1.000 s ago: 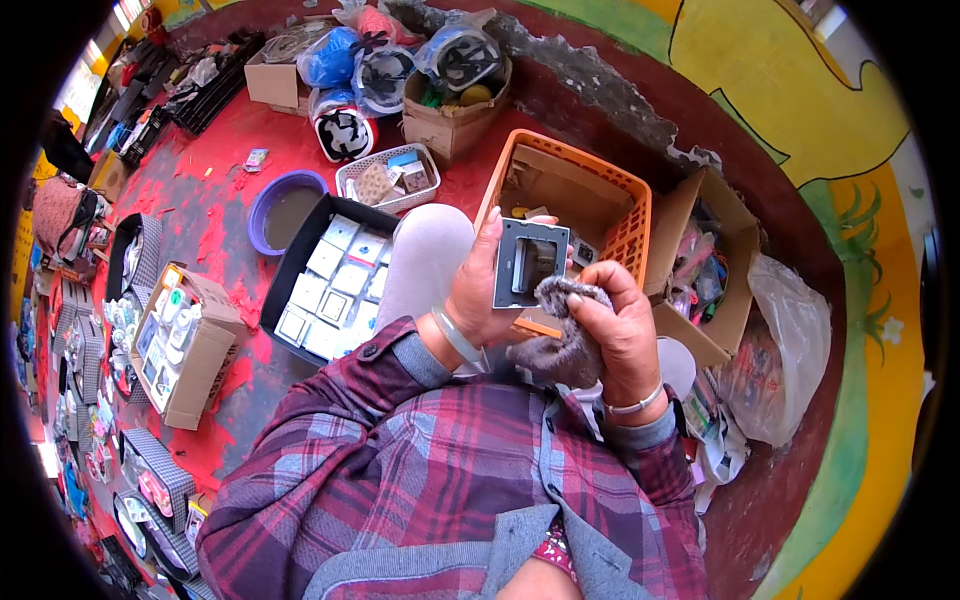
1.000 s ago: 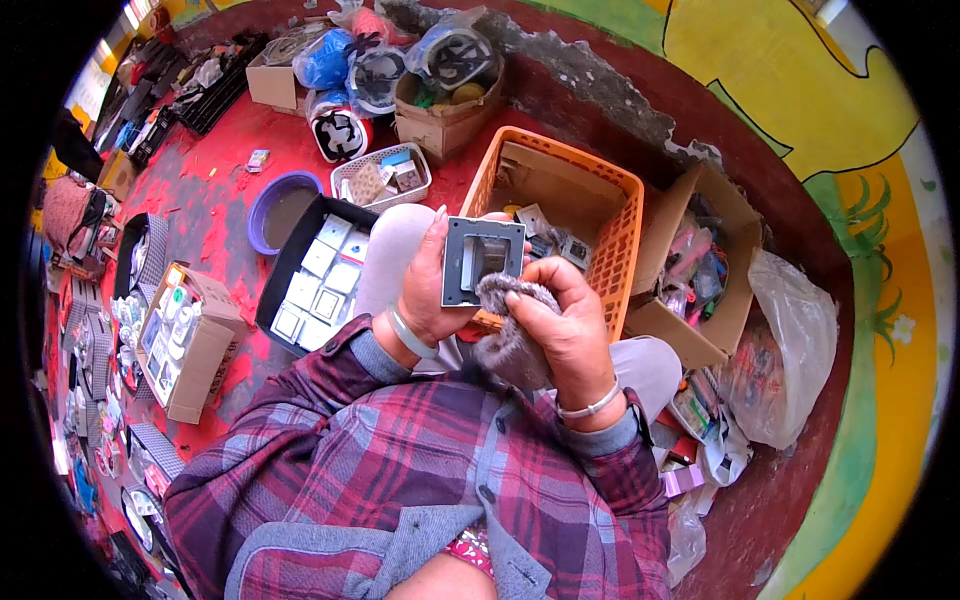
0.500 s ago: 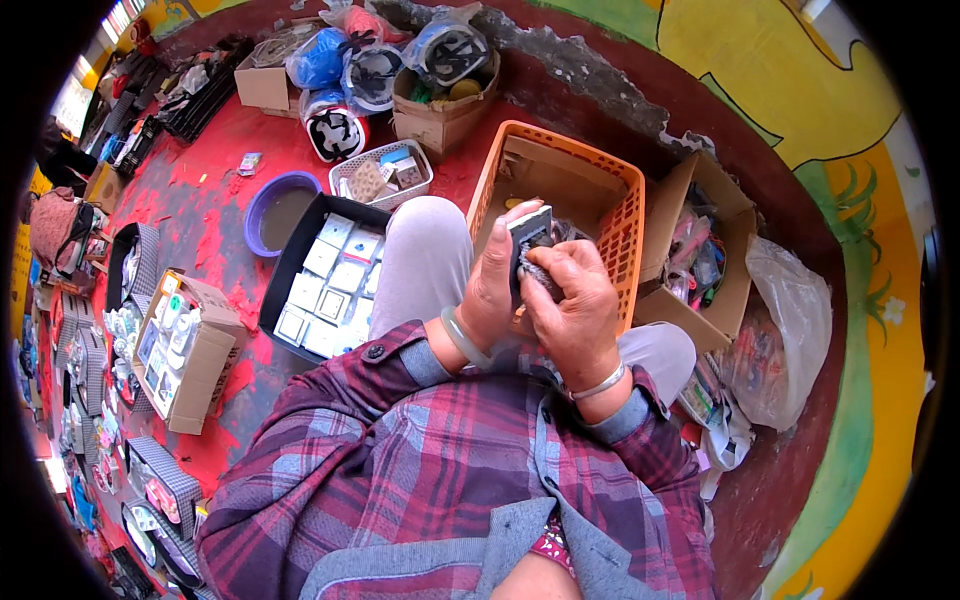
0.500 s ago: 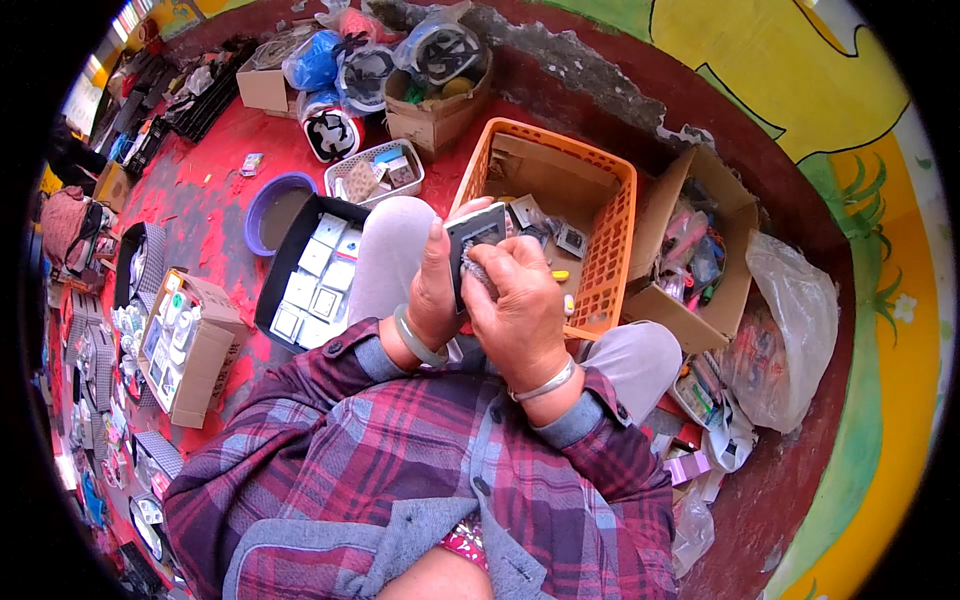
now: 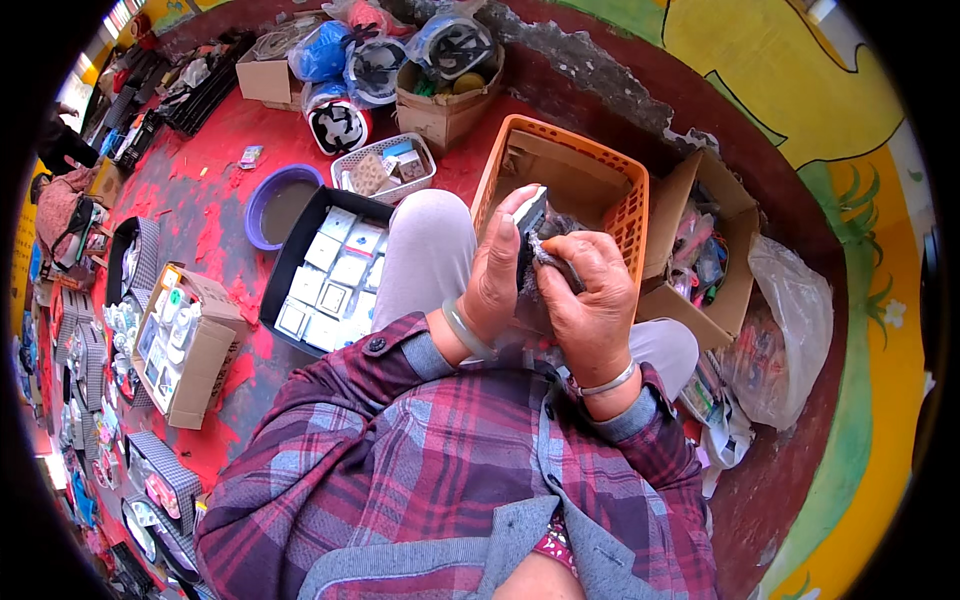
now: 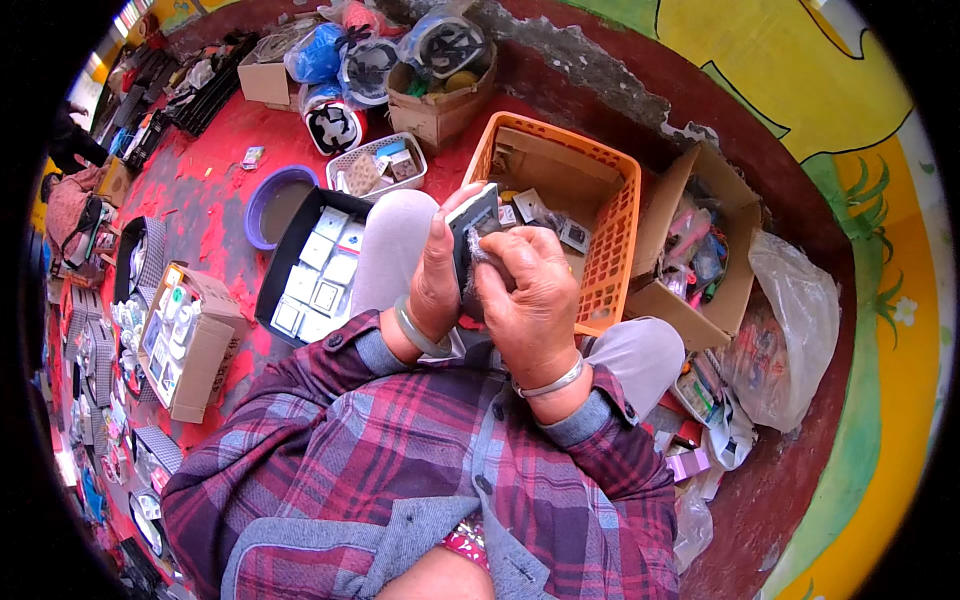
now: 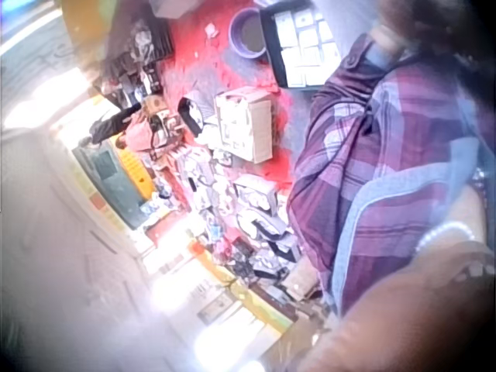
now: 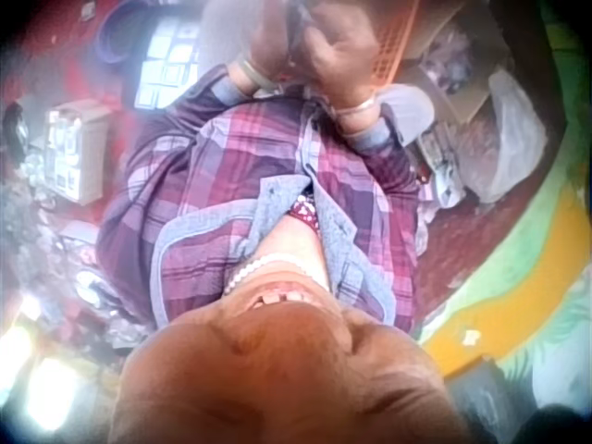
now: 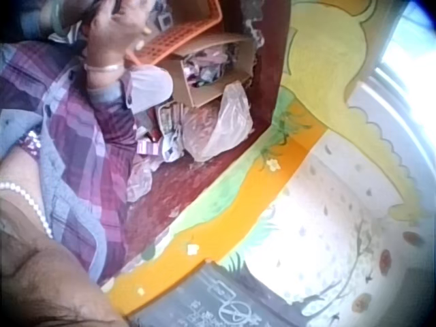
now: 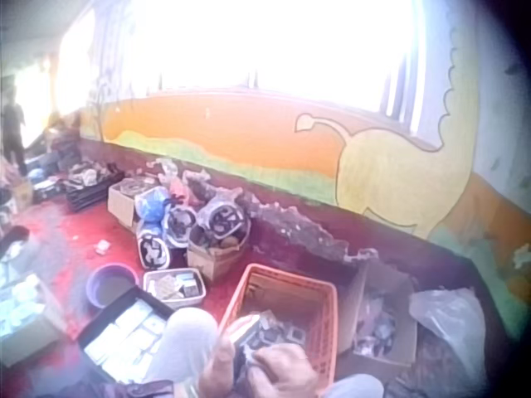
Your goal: The person wipes electrical switch components with a cloth and places them into a black tray and an orange basket.
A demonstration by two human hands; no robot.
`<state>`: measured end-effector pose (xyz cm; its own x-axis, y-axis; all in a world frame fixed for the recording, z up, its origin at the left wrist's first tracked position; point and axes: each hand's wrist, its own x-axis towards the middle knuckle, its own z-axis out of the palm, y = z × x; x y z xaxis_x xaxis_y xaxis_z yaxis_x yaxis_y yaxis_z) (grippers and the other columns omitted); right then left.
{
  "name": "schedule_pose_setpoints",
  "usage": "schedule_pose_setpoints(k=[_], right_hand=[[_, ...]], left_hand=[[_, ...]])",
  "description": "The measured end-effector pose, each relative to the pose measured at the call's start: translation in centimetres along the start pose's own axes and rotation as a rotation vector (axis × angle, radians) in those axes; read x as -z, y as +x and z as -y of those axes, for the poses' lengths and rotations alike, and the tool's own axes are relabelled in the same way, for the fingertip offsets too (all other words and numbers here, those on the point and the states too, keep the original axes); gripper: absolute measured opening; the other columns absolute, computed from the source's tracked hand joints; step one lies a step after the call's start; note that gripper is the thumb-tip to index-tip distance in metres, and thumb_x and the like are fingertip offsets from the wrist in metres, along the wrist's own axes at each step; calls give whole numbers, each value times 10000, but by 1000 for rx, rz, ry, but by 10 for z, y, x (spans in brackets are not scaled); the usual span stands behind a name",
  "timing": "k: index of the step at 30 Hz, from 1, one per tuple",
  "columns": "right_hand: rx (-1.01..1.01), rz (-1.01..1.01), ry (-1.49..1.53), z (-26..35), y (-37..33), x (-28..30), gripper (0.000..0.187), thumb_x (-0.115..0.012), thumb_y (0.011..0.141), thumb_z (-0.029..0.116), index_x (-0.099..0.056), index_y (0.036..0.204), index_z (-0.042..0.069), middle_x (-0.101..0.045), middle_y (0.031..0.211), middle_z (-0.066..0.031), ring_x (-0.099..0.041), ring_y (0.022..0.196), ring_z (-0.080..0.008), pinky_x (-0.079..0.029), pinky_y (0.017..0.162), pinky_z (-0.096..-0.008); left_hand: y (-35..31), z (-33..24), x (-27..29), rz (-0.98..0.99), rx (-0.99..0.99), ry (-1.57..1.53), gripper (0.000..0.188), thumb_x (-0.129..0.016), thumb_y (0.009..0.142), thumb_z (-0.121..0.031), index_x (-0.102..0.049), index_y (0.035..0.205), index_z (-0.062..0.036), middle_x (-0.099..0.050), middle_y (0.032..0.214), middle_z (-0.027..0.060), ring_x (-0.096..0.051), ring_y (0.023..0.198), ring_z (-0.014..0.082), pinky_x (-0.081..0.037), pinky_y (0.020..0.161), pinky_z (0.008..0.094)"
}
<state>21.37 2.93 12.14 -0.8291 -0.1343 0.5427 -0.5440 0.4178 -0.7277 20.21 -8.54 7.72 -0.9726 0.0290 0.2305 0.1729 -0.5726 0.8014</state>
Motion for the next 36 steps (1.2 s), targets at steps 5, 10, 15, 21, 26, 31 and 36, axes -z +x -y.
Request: schedule_pose_setpoints(k=[5, 10, 15, 21, 26, 31, 36], right_hand=[[23, -9, -45, -1, 2, -5, 196, -659, 734, -31, -683, 927, -5, -566, 890, -105, -581, 818, -211, -471, 718, -294], [-91, 171, -13, -3, 3, -1, 254, -644, 768, -16, -681, 1019, -6, -547, 894, -100, -562, 831, -202, -459, 735, -283], [-155, 288, -28, -8, 3, 5, 289, -632, 808, 22, -664, 1095, 4, -532, 898, -106, -541, 842, -201, -446, 757, -278], [-189, 357, 40, -23, -5, -2, 291, -614, 831, 34, -652, 1118, 6, -534, 892, -114, -539, 840, -212, -441, 770, -283], [-134, 282, 73, -25, -11, -9, 279, -597, 808, 58, -658, 1079, 32, -538, 821, -154, -566, 758, -295, -464, 698, -355], [-141, 320, -20, -20, -13, -7, 230, -571, 815, 47, -656, 1025, 3, -552, 814, -178, -572, 760, -334, -460, 682, -389], [-146, 303, -36, -18, -15, -3, 227, -557, 817, 34, -660, 1017, 4, -552, 795, -174, -575, 735, -322, -464, 671, -371]], left_hand=[[-2, 5, 0, 24, -40, 110, 704, -317, 957, -601, -366, 1375, -37, -519, 1152, 85, -513, 1047, 164, -406, 944, 287], [-2, 6, -2, -30, -38, 74, 690, -292, 968, -587, -382, 1365, -30, -519, 1148, 85, -511, 1046, 165, -404, 942, 286], [2, 5, 4, -30, -65, 207, 690, -293, 968, -589, -395, 1356, -28, -521, 1146, 83, -509, 1051, 164, -400, 947, 286], [6, 11, 10, -77, -39, 112, 726, -316, 947, -623, -408, 1339, -19, -523, 1172, 89, -507, 1066, 162, -396, 949, 285], [9, 13, 19, -14, -94, 197, 711, -323, 951, -608, -407, 1337, -17, -526, 1203, 100, -505, 1102, 168, -389, 967, 292], [10, 23, 33, 65, -226, 416, 679, -321, 967, -569, -401, 1345, -11, -528, 1224, 107, -506, 1110, 176, -385, 972, 293], [10, 24, 34, 120, -402, 541, 617, -327, 988, -509, -434, 1319, 2, -542, 1213, 131, -519, 1114, 202, -382, 972, 294]])
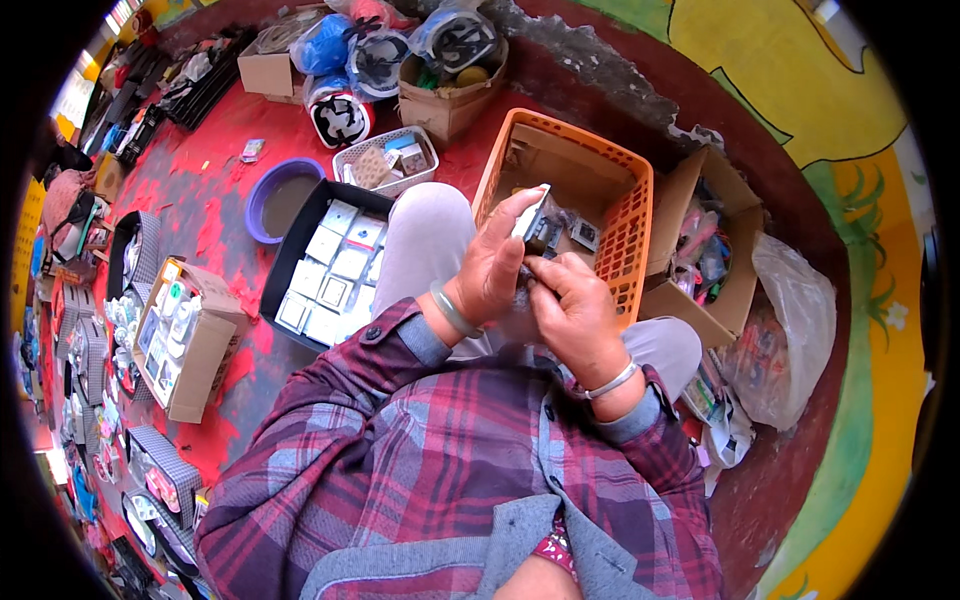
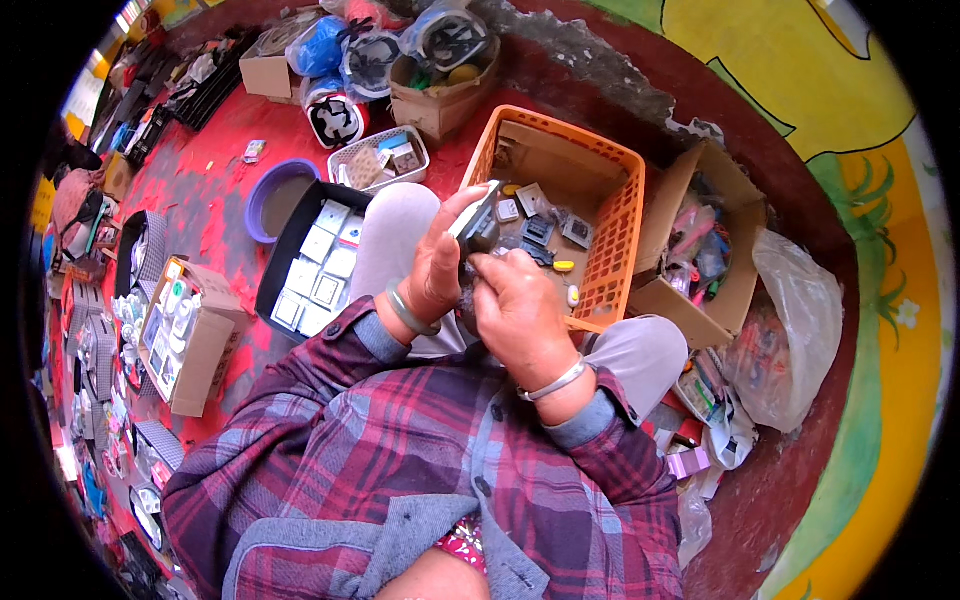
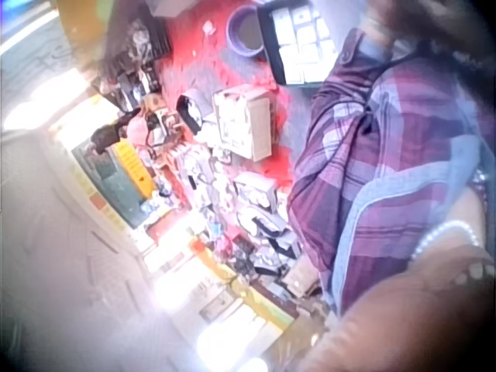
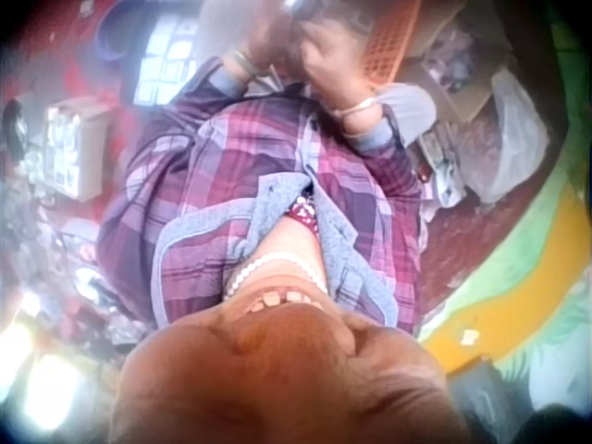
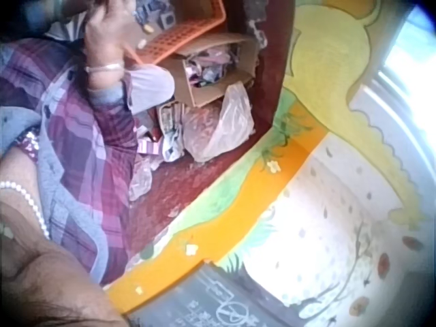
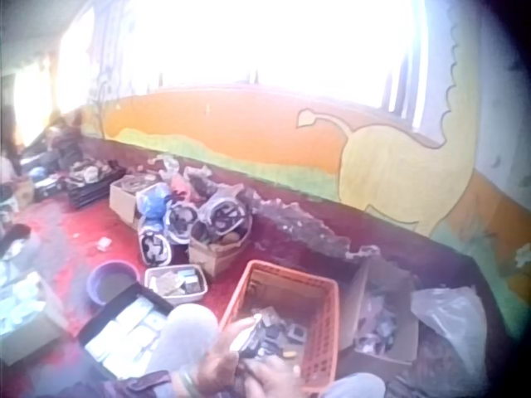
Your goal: The person wipes electrical switch components with a cloth and places them into a black tray and an orange basket.
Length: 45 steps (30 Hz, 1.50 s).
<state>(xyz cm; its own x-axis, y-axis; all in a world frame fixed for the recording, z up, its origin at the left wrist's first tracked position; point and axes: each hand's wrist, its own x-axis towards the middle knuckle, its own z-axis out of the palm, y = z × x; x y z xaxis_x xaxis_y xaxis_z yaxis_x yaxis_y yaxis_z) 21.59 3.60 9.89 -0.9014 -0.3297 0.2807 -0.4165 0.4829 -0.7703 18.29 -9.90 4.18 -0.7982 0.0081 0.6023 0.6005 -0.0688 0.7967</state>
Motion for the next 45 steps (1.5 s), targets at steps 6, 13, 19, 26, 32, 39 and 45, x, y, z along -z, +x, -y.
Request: schedule_pose_setpoints(k=[6, 13, 19, 26, 32, 39, 45], right_hand=[[-483, 24, 990, -11, -2, 35, 264, -530, 865, 46, -620, 1076, -84, -658, 1032, -127, -645, 888, -184, -503, 807, -270], [-397, -100, 1195, -23, -1, 56, 347, -448, 892, 127, -487, 1183, -57, -611, 1097, -213, -650, 908, -273, -553, 812, -367], [-456, -27, 1263, -25, -2, 52, 258, -485, 917, 59, -526, 1161, -11, -640, 1043, -137, -669, 810, -201, -565, 725, -296], [-379, -91, 1021, 15, 7, 49, 255, -580, 899, 42, -547, 1146, -11, -633, 1030, -89, -623, 866, -122, -519, 759, -244], [-100, -283, 540, 9, 12, 25, 201, -635, 840, -16, -611, 1038, 5, -602, 956, -60, -586, 885, -133, -461, 797, -236], [89, -168, 209, 4, 8, 34, 250, -626, 811, -32, -665, 1057, -8, -584, 945, -113, -589, 864, -199, -456, 789, -270], [30, -19, 309, 1, 8, 47, 280, -610, 829, -21, -645, 1107, -32, -575, 971, -109, -570, 912, -191, -438, 817, -262]], left_hand=[[31, -10, 23, -364, 571, -997, 713, -227, 958, -604, -446, 1304, -20, -576, 1184, 209, -575, 1102, 324, -480, 930, 469], [31, -24, 31, -139, 617, -1449, 719, -156, 963, -577, -399, 1376, -42, -488, 1293, 278, -531, 1161, 406, -441, 961, 553], [30, -27, 30, -55, 606, -1447, 726, -173, 963, -577, -364, 1399, -29, -465, 1312, 295, -522, 1173, 407, -443, 954, 566], [28, -32, 16, -81, 656, -1364, 737, -179, 969, -562, -321, 1404, 16, -479, 1302, 289, -509, 1191, 393, -385, 1045, 461], [18, -46, -1, 2, 550, -935, 671, -176, 1000, -505, -367, 1368, 22, -546, 1248, 179, -542, 1164, 256, -393, 1039, 355], [17, -47, -6, 38, 524, -972, 749, -215, 949, -620, -345, 1391, -29, -520, 1270, 179, -522, 1190, 259, -393, 1045, 368], [16, -44, -8, 107, 492, -753, 851, -266, 897, -701, -298, 1398, -14, -492, 1302, 212, -514, 1205, 291, -397, 1045, 395]])
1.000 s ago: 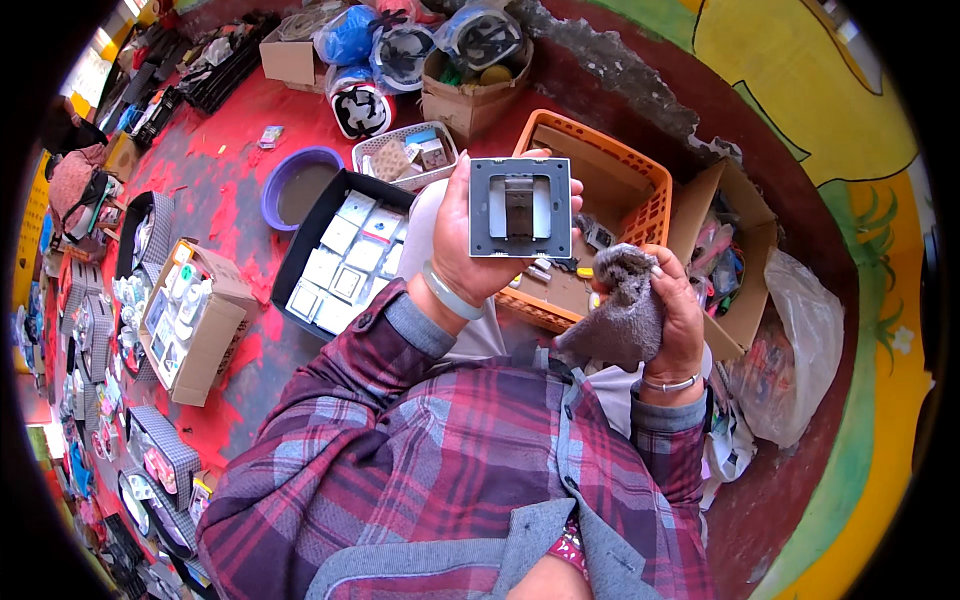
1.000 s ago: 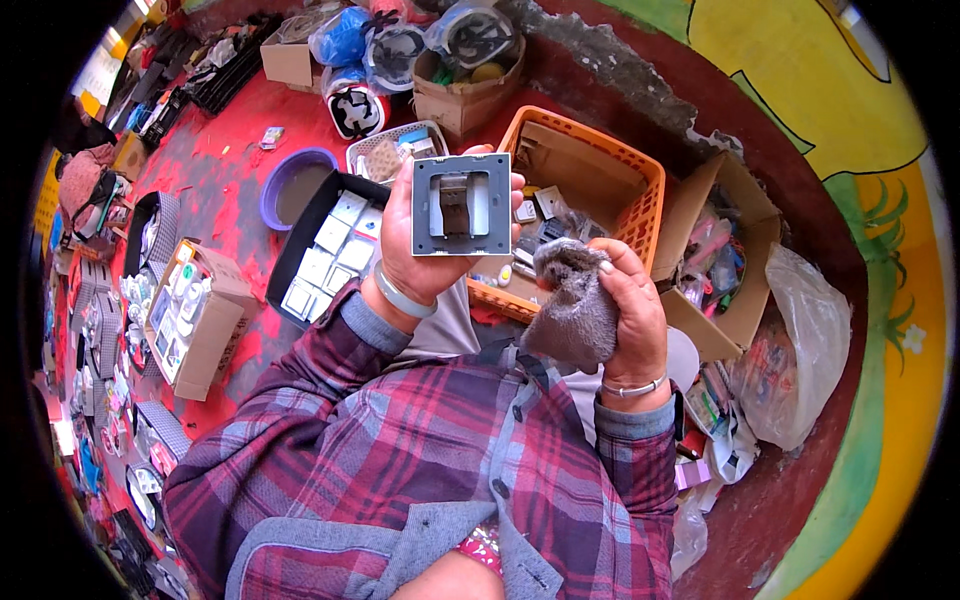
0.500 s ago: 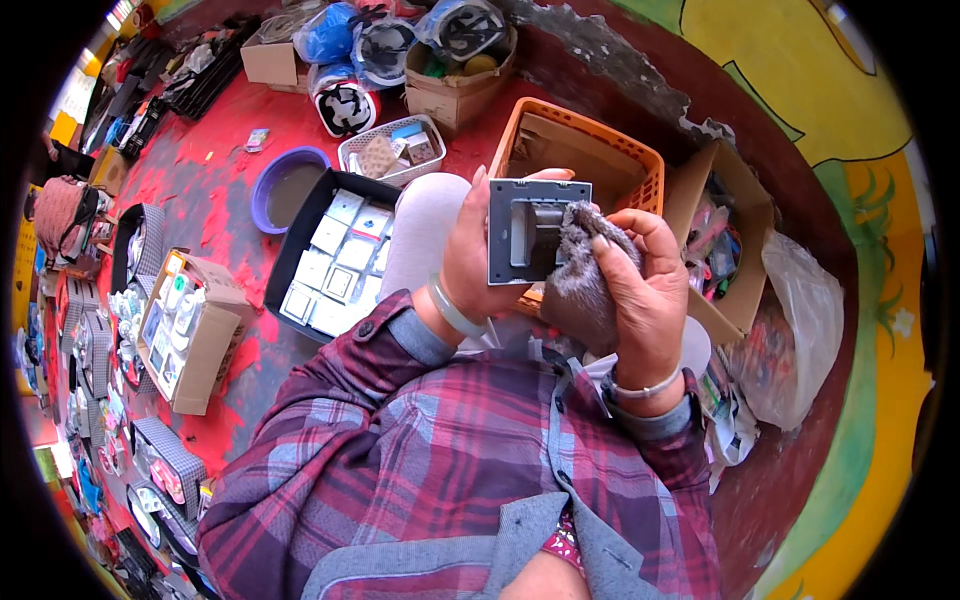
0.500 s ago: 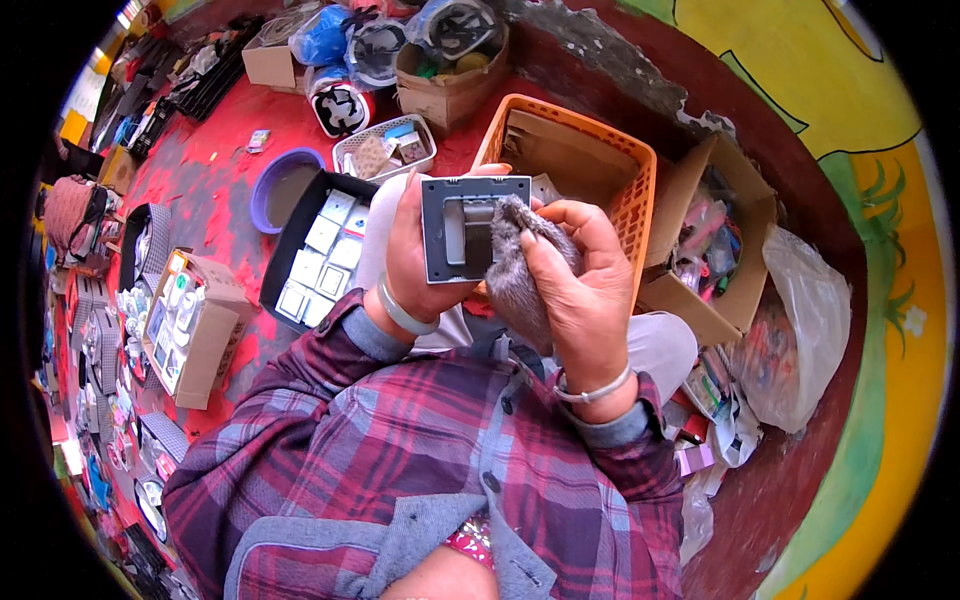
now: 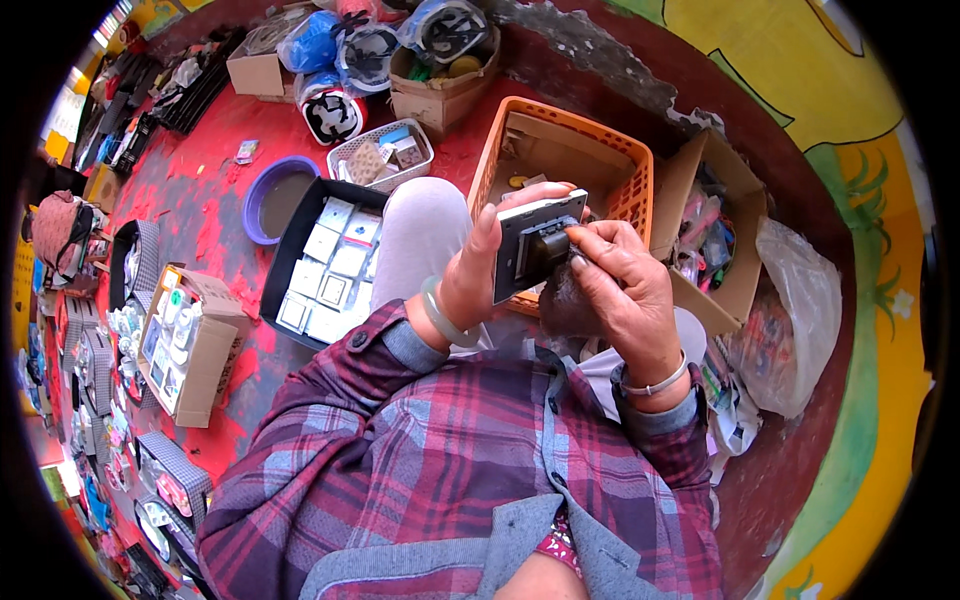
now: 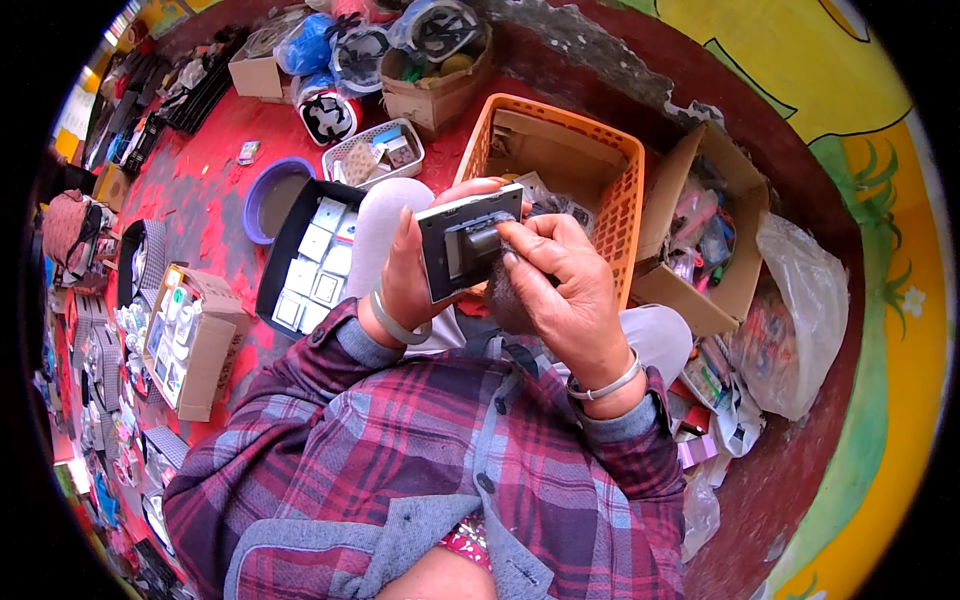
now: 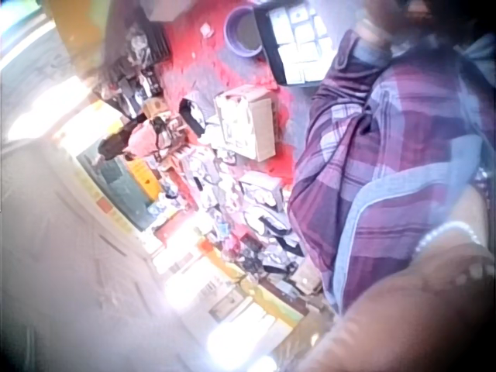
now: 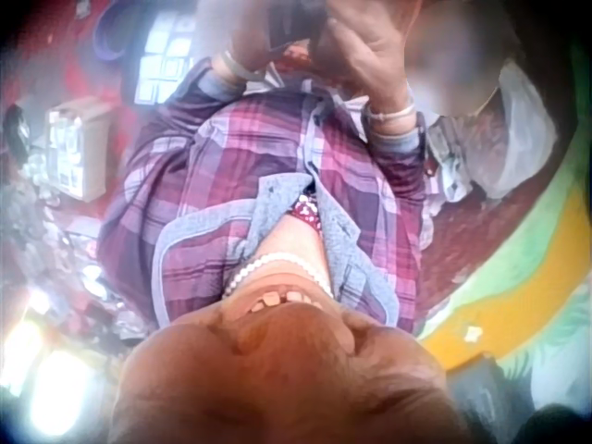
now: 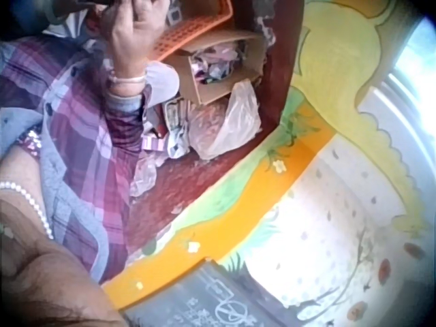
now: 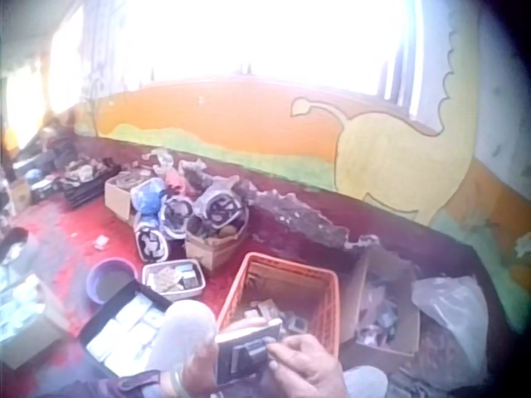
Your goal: The person wipes electrical switch components with a cloth and places them into a black tray and an orange basket.
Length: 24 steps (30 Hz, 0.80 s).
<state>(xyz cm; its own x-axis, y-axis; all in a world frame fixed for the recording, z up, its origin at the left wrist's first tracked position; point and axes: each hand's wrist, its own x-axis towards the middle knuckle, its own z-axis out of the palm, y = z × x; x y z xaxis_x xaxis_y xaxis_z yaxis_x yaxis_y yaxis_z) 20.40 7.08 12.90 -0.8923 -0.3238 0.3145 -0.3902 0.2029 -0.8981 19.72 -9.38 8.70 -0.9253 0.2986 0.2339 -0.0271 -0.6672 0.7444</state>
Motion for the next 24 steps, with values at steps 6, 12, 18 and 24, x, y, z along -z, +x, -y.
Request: schedule_pose_setpoints(k=[6, 12, 18, 24], right_hand=[[107, -49, -253, 4, -4, -10, 282, -594, 831, -34, -637, 1109, -28, -572, 949, -139, -587, 873, -241, -461, 767, -283], [-88, 84, -174, -6, -5, -9, 227, -579, 836, -2, -649, 1049, -35, -564, 877, -105, -565, 835, -204, -445, 738, -281], [-294, 149, 104, -23, -10, -9, 207, -587, 829, 37, -668, 1002, -44, -584, 845, -58, -554, 820, -142, -426, 731, -260], [-216, 363, 746, -17, -10, 61, 237, -576, 826, 43, -664, 1007, -83, -626, 1000, -120, -580, 912, -185, -430, 836, -265]], left_hand=[[-6, 7, 0, -26, -62, 96, 873, -318, 879, -713, -296, 1400, -12, -474, 1324, 203, -495, 1224, 283, -390, 1051, 388], [-10, 9, 12, 8, -79, 237, 825, -325, 904, -676, -336, 1383, -4, -483, 1321, 193, -494, 1223, 275, -389, 1042, 379], [-6, 6, 16, -26, 70, -35, 686, -286, 970, -571, -416, 1357, -19, -547, 1226, 132, -545, 1138, 223, -413, 999, 311], [8, -7, 31, -145, 149, -662, 718, -201, 963, -590, -430, 1321, -11, -529, 1232, 269, -536, 1136, 403, -423, 977, 553]])
